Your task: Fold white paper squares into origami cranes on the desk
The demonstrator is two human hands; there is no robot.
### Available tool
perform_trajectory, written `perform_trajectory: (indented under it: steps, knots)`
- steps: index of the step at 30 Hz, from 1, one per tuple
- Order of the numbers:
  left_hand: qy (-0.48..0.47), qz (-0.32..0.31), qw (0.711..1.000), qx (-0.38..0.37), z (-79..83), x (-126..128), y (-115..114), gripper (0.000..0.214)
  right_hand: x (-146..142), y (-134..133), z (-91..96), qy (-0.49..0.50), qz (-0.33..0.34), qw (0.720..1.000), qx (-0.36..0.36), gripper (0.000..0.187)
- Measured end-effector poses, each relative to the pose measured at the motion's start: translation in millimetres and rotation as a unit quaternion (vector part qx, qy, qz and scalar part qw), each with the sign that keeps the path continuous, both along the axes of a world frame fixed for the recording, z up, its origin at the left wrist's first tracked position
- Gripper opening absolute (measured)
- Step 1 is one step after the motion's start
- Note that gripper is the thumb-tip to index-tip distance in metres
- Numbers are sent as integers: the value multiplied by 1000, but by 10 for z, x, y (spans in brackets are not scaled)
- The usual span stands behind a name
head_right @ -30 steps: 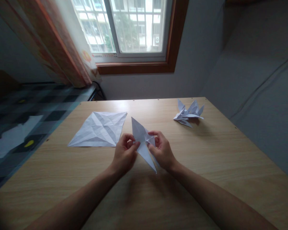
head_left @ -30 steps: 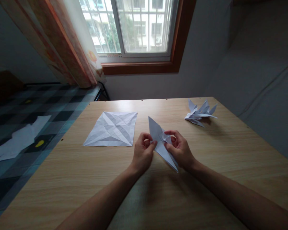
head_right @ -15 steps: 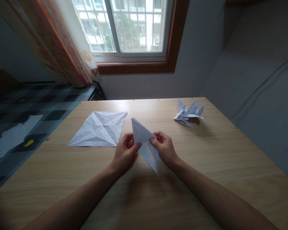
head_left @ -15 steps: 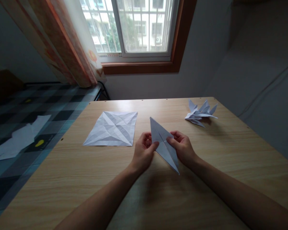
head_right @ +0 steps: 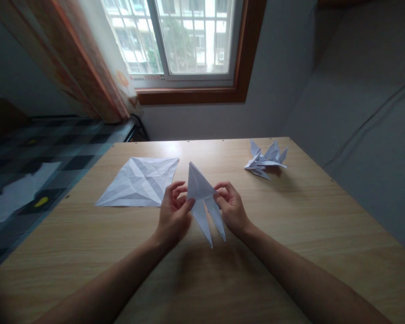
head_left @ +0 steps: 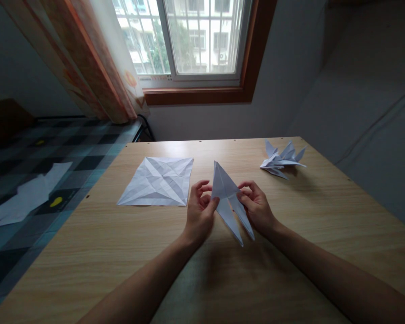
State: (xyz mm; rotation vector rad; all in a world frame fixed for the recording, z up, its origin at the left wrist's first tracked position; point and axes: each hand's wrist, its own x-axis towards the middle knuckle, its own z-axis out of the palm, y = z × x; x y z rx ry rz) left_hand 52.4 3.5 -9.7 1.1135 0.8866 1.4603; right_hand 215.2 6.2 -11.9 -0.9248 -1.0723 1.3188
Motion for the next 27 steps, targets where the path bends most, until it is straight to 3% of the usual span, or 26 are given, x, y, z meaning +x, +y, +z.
perform_trajectory:
  steps: [6,11,17,21,25,27]
  knots:
    - [55,-8,998,22,-51,-34,22,20,0,25,-26,22,-1,1000,-14,16]
    - [93,19,993,70,7,-68,21,8,0,45,-35,19,-34,999,-33,7]
    - [60,-7,998,21,48,-66,-32,30,8,23,3,-29,-62,996,-60,16]
    - [42,-7,999,17,33,-28,-45,60,15,5,1,27,-19,998,-58,23]
    - [119,-16,991,53,-40,-32,6,48,5,-18,0,13,17,998,-59,26]
    - [138,-18,989,46,-63,-42,33,53,-14,-24,7,19,32,998,-54,33]
